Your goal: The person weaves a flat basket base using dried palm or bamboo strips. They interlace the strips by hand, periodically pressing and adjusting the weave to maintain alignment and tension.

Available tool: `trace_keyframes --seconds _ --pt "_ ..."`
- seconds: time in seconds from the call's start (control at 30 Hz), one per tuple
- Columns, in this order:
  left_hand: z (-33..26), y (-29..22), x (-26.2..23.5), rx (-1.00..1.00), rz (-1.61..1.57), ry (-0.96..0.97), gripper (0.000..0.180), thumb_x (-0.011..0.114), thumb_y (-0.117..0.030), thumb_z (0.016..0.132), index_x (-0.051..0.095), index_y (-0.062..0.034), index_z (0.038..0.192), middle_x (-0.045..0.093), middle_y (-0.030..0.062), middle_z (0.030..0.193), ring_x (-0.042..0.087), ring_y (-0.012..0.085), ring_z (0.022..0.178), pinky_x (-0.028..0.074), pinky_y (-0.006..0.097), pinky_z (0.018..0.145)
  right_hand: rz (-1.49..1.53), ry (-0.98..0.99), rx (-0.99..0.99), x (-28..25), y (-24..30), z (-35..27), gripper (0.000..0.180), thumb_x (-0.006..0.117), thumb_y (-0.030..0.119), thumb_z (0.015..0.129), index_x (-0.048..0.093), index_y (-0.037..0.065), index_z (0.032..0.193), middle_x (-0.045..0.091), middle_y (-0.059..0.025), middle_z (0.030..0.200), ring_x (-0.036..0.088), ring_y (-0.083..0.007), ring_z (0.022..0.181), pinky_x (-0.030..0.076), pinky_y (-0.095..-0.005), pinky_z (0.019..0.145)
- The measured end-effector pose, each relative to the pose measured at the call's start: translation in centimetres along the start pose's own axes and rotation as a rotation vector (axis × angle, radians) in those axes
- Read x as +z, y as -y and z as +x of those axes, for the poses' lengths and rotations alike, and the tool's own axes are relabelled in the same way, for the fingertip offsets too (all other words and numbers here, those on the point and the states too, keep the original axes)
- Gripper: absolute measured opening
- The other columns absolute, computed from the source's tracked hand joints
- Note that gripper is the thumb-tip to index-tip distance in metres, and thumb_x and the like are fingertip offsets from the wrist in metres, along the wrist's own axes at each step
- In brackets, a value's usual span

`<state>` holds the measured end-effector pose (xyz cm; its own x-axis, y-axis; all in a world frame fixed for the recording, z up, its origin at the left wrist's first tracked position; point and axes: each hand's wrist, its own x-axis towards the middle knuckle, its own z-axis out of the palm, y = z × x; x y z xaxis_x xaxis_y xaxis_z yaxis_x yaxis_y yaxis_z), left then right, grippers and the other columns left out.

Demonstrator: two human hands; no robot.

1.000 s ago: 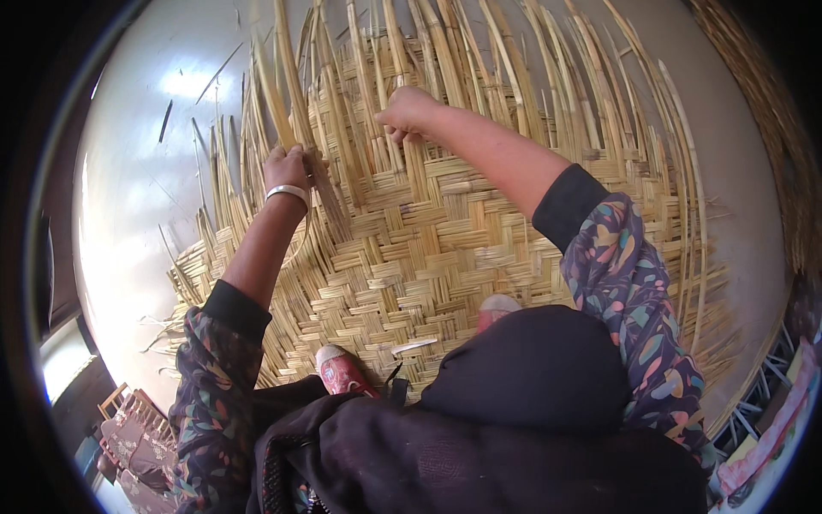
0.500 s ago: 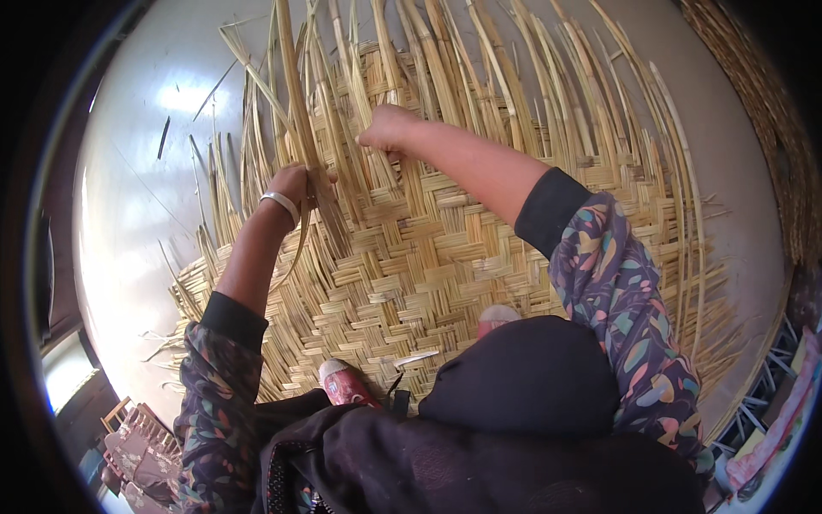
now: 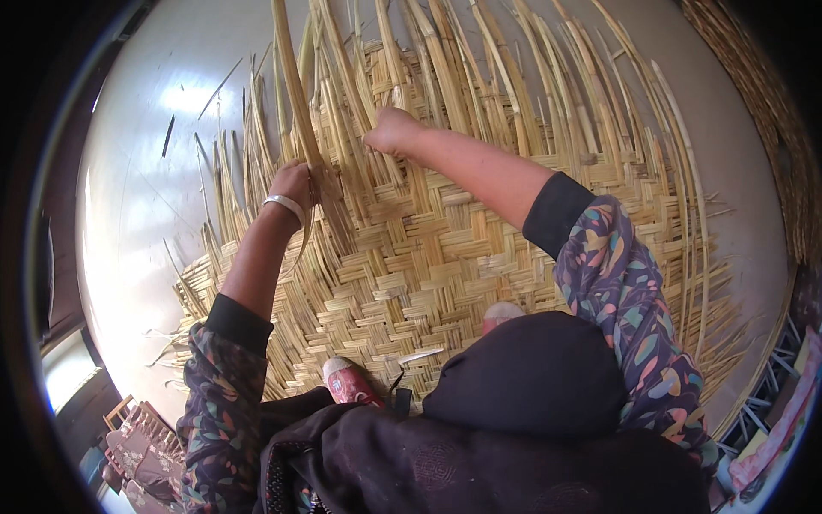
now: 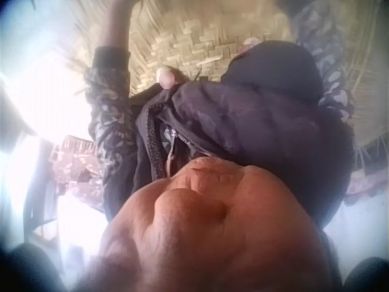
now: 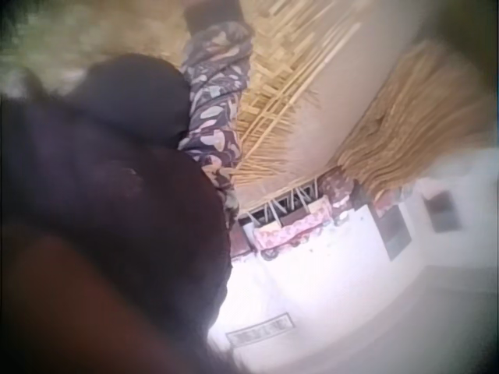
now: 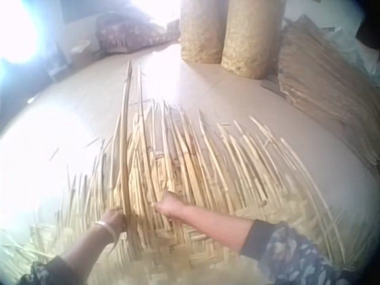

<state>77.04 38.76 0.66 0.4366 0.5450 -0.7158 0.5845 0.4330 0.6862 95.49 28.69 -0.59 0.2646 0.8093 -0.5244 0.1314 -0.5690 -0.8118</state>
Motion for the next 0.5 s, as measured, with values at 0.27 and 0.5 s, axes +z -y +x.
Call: trace_keyframes --seconds 0.27,0.5 --pt "1.0 2.0 -1.5 0.165 0.151 0.075 0.034 0.030 0.001 0.086 0.049 -0.0003 0.113 0.060 0.0137 0.087 0.062 0.0263 0.076 0.054 0.039 0.066 0.458 0.249 0.143 -0.3 2.0 -0.8 0.027 0.058 0.026 0.087 0.052 0.004 0.101 0.059 -0.0069 0.090 0.063 -0.0137 0.073 0.053 -0.0264 0.058" --pt "-1.5 -1.7 -0.1 0.148 -0.128 0.099 0.034 0.033 -0.001 0.088 0.043 -0.0036 0.121 0.060 0.0110 0.093 0.061 0.0215 0.074 0.053 0.034 0.066 0.698 0.287 -0.137 -1.2 3.9 -0.9 0.049 0.054 0.048 0.086 0.055 0.007 0.114 0.059 -0.0031 0.097 0.058 -0.0121 0.089 0.049 -0.0274 0.079"
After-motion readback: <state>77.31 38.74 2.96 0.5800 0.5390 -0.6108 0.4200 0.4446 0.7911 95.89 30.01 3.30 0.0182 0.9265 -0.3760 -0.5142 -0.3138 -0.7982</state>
